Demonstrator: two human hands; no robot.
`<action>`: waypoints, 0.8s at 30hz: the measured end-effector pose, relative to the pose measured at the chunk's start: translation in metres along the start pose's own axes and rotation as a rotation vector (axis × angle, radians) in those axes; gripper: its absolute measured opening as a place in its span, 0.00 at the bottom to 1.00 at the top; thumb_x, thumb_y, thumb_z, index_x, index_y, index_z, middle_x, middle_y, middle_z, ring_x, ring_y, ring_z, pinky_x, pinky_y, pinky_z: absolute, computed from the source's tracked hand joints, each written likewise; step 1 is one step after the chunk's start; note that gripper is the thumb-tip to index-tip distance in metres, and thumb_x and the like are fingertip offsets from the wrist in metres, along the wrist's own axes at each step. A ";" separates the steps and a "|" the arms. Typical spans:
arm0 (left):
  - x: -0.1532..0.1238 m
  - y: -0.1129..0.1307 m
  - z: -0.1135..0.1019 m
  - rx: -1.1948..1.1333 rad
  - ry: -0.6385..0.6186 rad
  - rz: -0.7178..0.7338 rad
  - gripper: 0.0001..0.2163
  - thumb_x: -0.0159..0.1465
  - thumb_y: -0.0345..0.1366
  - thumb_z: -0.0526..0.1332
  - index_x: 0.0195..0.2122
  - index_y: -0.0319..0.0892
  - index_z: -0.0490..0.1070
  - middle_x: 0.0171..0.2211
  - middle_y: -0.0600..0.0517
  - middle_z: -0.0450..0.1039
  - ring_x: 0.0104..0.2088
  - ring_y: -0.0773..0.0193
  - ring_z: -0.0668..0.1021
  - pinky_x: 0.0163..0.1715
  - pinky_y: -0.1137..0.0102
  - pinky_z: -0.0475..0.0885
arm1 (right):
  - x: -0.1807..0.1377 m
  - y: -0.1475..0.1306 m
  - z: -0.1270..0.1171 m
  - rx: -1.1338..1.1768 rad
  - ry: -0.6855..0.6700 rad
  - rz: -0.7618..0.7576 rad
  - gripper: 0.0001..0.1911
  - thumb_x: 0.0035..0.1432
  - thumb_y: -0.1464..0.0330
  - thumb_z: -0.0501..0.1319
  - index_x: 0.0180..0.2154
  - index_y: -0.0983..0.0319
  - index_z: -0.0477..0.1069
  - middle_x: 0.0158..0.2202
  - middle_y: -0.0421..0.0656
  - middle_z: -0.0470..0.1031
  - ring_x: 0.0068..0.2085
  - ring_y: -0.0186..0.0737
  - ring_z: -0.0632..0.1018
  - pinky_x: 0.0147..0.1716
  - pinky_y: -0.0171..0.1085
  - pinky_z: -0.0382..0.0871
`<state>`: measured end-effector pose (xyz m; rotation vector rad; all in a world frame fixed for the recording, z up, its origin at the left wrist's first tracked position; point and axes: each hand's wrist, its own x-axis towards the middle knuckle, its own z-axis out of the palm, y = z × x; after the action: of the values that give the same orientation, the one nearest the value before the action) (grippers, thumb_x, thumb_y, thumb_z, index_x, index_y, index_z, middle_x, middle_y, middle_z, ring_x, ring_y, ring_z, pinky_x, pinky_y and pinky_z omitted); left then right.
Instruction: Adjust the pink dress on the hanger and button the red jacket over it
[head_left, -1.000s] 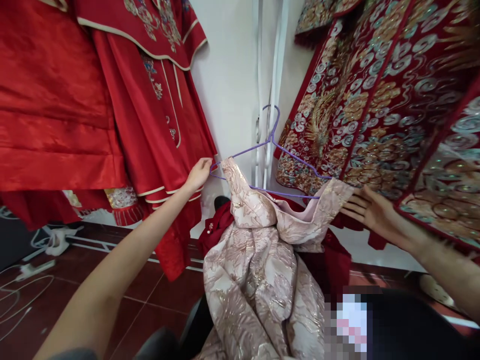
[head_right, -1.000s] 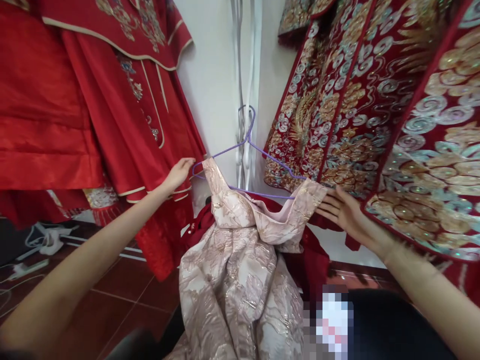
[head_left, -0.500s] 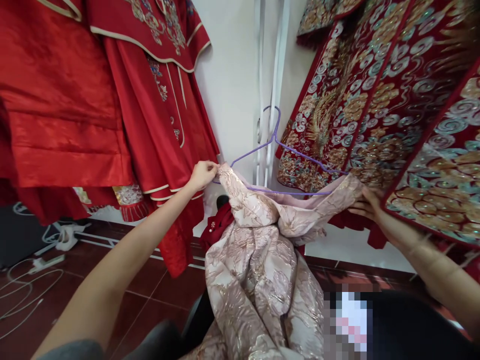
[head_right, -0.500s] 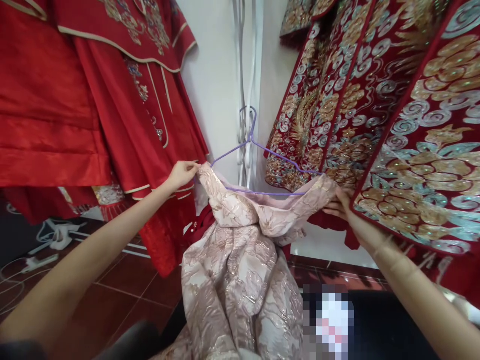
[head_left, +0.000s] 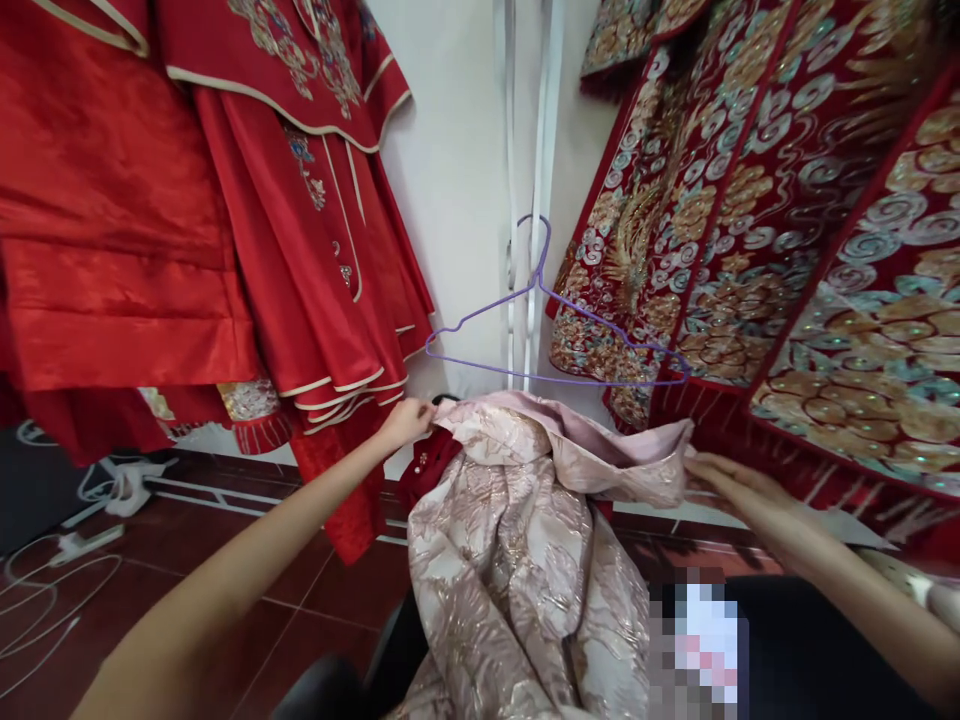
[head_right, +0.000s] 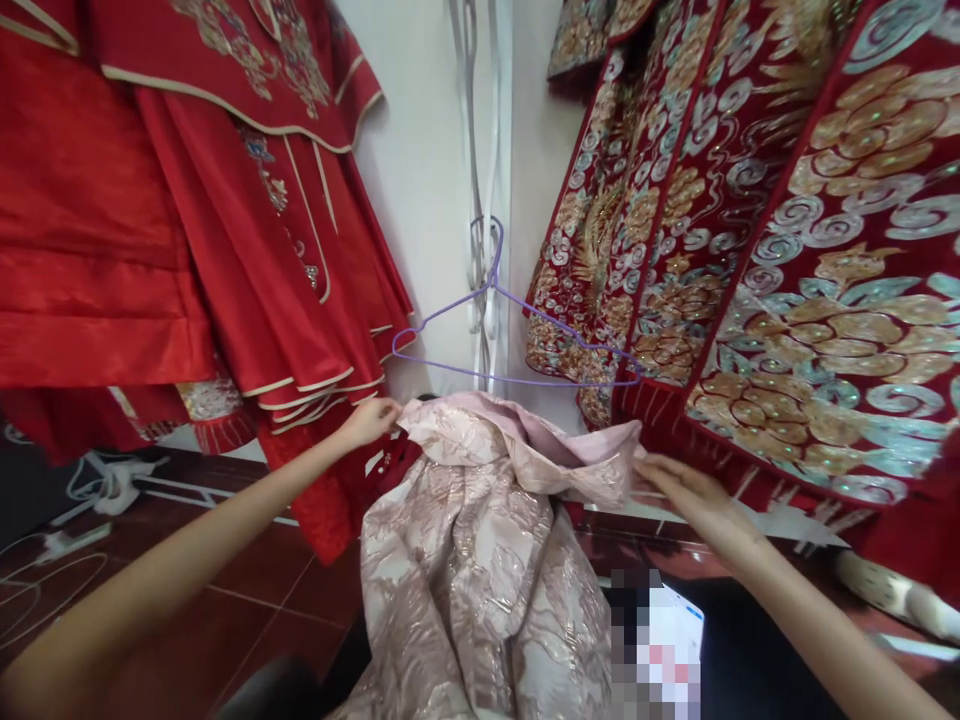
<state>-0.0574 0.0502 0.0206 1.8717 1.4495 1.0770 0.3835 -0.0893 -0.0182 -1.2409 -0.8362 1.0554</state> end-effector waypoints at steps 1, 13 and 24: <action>0.004 0.005 0.001 -0.071 0.009 -0.011 0.05 0.52 0.30 0.62 0.19 0.41 0.72 0.19 0.52 0.71 0.23 0.64 0.72 0.27 0.73 0.64 | 0.001 -0.006 -0.001 0.027 -0.021 0.010 0.11 0.36 0.68 0.71 0.28 0.58 0.77 0.34 0.42 0.80 0.33 0.39 0.81 0.33 0.29 0.78; 0.031 0.066 0.016 -1.123 0.007 -0.107 0.07 0.54 0.37 0.65 0.31 0.39 0.74 0.29 0.53 0.76 0.31 0.66 0.76 0.38 0.71 0.69 | 0.003 -0.030 0.008 0.220 0.042 -0.171 0.09 0.44 0.66 0.69 0.32 0.53 0.75 0.32 0.35 0.78 0.31 0.34 0.79 0.31 0.30 0.79; 0.043 0.062 0.012 -1.020 0.047 -0.065 0.10 0.51 0.38 0.67 0.31 0.37 0.73 0.26 0.52 0.75 0.27 0.66 0.75 0.33 0.71 0.69 | 0.008 -0.036 -0.004 0.265 0.180 -0.099 0.06 0.50 0.70 0.63 0.33 0.56 0.75 0.36 0.37 0.77 0.32 0.32 0.78 0.28 0.27 0.78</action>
<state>-0.0101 0.0745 0.0755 1.0521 0.7064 1.4480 0.3960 -0.0829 0.0166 -1.0421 -0.5924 0.9258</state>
